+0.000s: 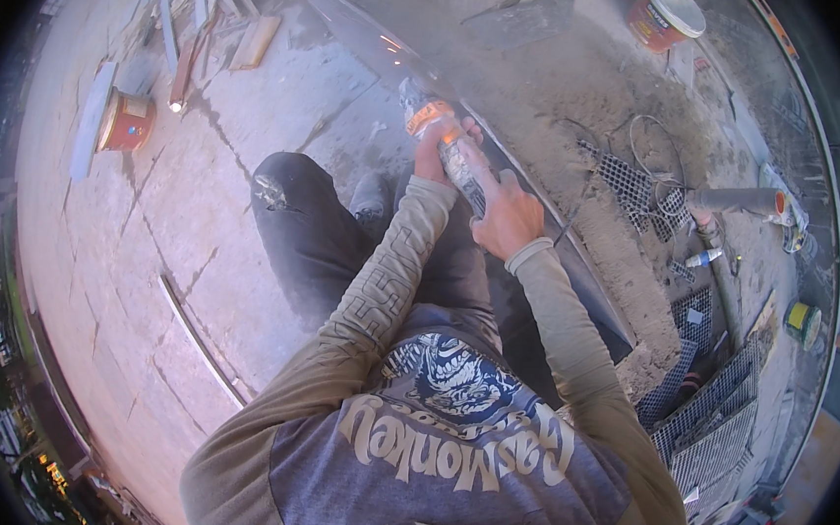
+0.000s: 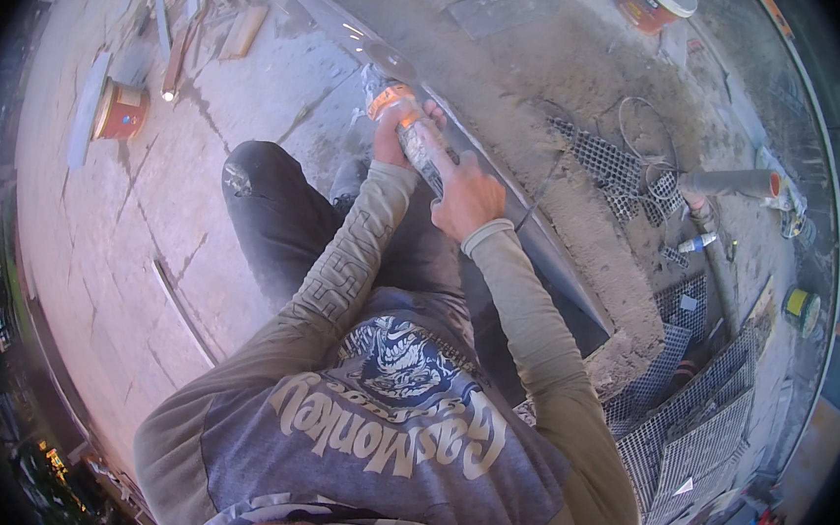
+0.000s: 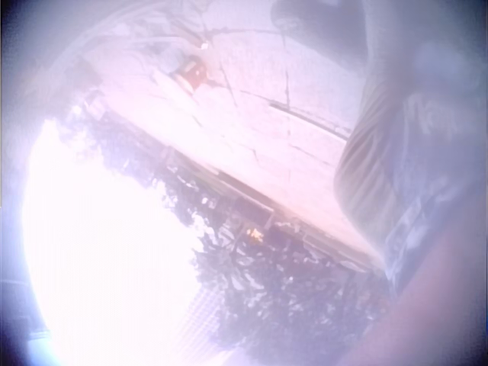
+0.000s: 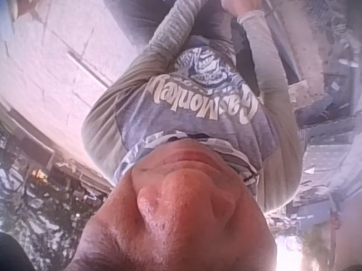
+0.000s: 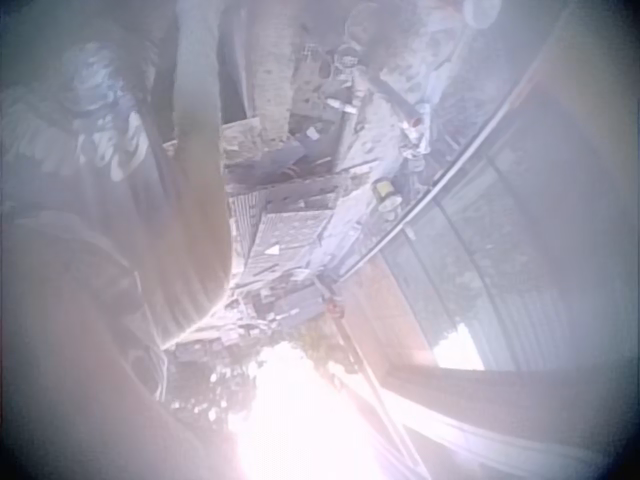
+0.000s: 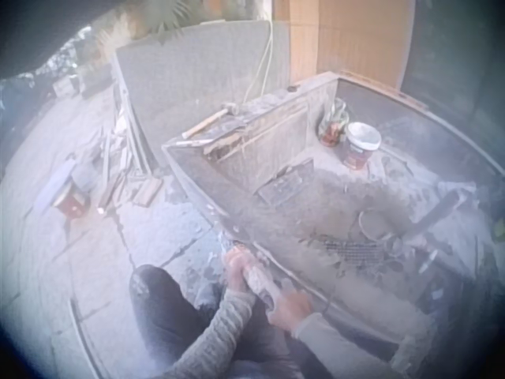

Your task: The person positions a large rectangular tile on a work surface, then uses an angle grinder to cut along its edges. The person repositions the tile and continues cutting different sides, generating dust and debris.

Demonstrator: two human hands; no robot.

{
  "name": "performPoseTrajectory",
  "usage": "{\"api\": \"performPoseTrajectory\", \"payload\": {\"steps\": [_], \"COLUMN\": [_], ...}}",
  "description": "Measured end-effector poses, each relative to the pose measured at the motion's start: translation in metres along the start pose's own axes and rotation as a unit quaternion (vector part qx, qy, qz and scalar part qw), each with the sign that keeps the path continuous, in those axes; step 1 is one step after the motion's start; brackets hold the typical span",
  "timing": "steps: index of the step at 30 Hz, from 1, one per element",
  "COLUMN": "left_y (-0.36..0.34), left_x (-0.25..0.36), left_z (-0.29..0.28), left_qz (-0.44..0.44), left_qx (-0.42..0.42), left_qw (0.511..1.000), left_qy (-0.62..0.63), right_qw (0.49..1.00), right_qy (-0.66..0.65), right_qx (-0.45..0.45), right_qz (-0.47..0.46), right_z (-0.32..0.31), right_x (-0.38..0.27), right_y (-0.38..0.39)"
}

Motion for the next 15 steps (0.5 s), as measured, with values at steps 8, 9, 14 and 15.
{"api": "performPoseTrajectory", "payload": {"steps": [8, 9, 14, 15], "left_y": [0.01, 0.005, -0.007, -0.007], "left_x": [0.013, 0.019, 0.032, 0.029], "left_z": [0.012, 0.012, 0.007, 0.006], "left_qz": [0.003, -0.014, -0.014, -0.005], "left_qx": [-0.003, -0.012, -0.026, -0.022], "left_qw": [0.999, 0.999, 0.999, 0.999], "left_qy": [-0.033, -0.026, -0.029, -0.029], "right_qw": [1.0, 1.0, 1.0, 1.0], "right_qy": [-0.006, -0.007, 0.0, 0.0], "right_qx": [0.018, 0.02, 0.02, 0.016], "right_qz": [-0.01, -0.012, -0.023, -0.02], "right_z": [0.003, 0.003, 0.007, 0.006], "right_x": [-0.004, -0.006, -0.01, -0.011], "right_y": [0.003, -0.004, -0.019, -0.014]}}
Point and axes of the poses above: each hand's wrist, its own y-axis away from the middle knuckle, its own z-axis out of the palm, x = y × z, the point moved 3 cm from there along -y, towards the middle knuckle, and after that the axes turned 9 degrees about -y, right-handed, at the moved point
